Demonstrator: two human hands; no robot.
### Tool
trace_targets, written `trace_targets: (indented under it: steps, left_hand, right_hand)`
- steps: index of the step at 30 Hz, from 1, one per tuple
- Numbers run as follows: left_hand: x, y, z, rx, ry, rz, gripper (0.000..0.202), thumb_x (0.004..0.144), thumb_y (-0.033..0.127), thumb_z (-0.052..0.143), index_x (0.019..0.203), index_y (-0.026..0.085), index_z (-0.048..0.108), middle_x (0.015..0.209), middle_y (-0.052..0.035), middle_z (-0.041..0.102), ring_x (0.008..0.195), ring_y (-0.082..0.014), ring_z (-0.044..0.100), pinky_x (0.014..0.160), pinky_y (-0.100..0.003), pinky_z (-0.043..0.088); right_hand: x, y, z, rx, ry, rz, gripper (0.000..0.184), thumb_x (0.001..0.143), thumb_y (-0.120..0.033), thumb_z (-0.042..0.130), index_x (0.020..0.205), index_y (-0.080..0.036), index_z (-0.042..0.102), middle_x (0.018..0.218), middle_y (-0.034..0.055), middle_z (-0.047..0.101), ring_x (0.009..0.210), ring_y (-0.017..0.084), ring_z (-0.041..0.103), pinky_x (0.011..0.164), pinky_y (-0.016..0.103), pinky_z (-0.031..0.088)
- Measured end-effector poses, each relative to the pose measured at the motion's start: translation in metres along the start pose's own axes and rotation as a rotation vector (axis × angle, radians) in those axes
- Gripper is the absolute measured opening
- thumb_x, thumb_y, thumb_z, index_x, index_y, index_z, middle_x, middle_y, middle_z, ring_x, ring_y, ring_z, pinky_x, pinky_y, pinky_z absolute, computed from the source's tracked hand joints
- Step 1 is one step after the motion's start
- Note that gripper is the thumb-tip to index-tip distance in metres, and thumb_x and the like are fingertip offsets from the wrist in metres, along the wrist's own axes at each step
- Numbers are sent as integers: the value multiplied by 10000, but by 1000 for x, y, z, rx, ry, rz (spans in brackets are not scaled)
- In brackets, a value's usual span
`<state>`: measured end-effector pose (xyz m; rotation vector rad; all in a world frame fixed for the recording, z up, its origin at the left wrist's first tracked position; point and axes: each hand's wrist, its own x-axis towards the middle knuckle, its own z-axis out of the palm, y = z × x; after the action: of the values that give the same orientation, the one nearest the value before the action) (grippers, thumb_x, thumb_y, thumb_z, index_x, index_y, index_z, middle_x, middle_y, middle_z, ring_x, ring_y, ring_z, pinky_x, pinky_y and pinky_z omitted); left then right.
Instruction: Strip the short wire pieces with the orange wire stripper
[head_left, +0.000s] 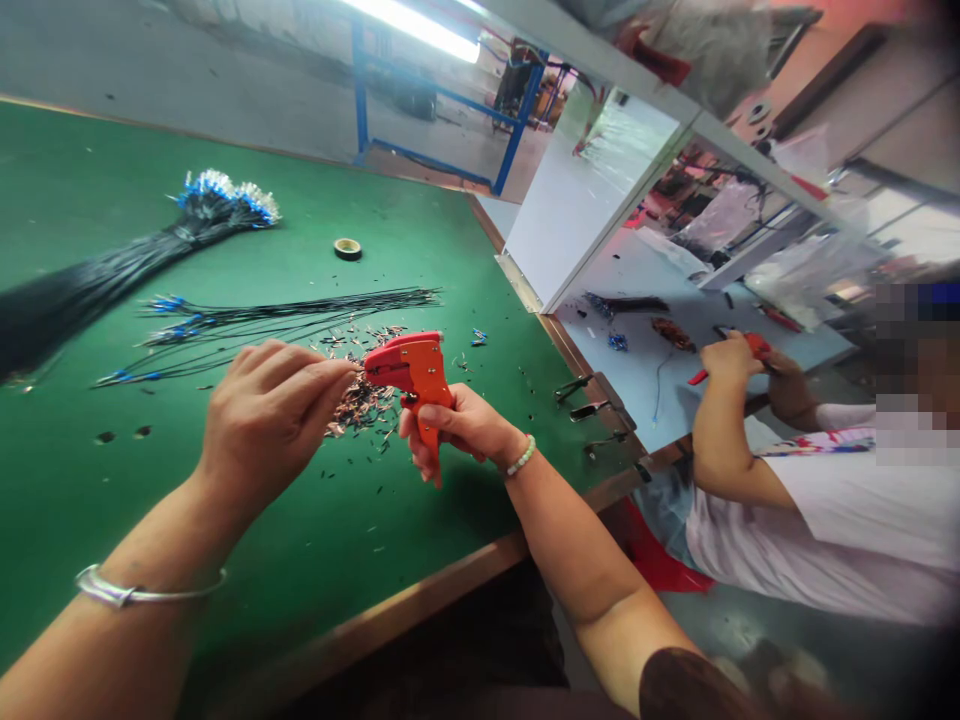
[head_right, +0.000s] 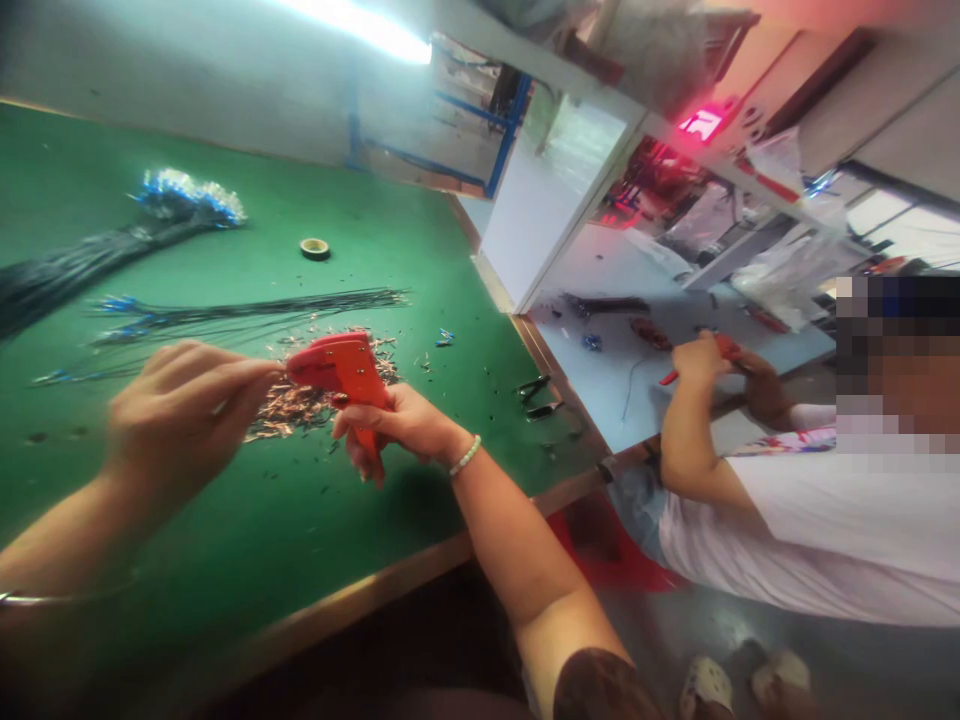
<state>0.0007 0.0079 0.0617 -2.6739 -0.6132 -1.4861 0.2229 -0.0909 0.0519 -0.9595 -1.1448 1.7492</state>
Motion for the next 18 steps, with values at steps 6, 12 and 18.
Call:
trace_targets:
  steps: [6,12,18]
  left_hand:
    - [0,2,0,-13,15,-18,108,912,192,671,995,257,697,843,-10,676,766,-156,557,733,-305,442]
    - [1,5,0,-54,-2,-11,116,924,155,641,1015,221,670,849,-15,639,757,-137,558,676,-267,438]
    - [3,6,-2,-79,-20,2,92,919,129,646,980,196,656,844,-10,610,730,-110,534,641,-232,425]
  right_hand:
    - [2,3,1,-26,12,-51,516,818,-644,741,811,-146,608,598,-9,629,478,138,629,414,252,533]
    - [3,4,4,-60,58,-77,507,816,-628,750,736,-153,592,558,-26,591,428,108,578,359,218,474]
    - [3,1,5,-72,69,-111,552,809,-654,742,642,-182,509,490,-70,471,341,74,465,299,214,375]
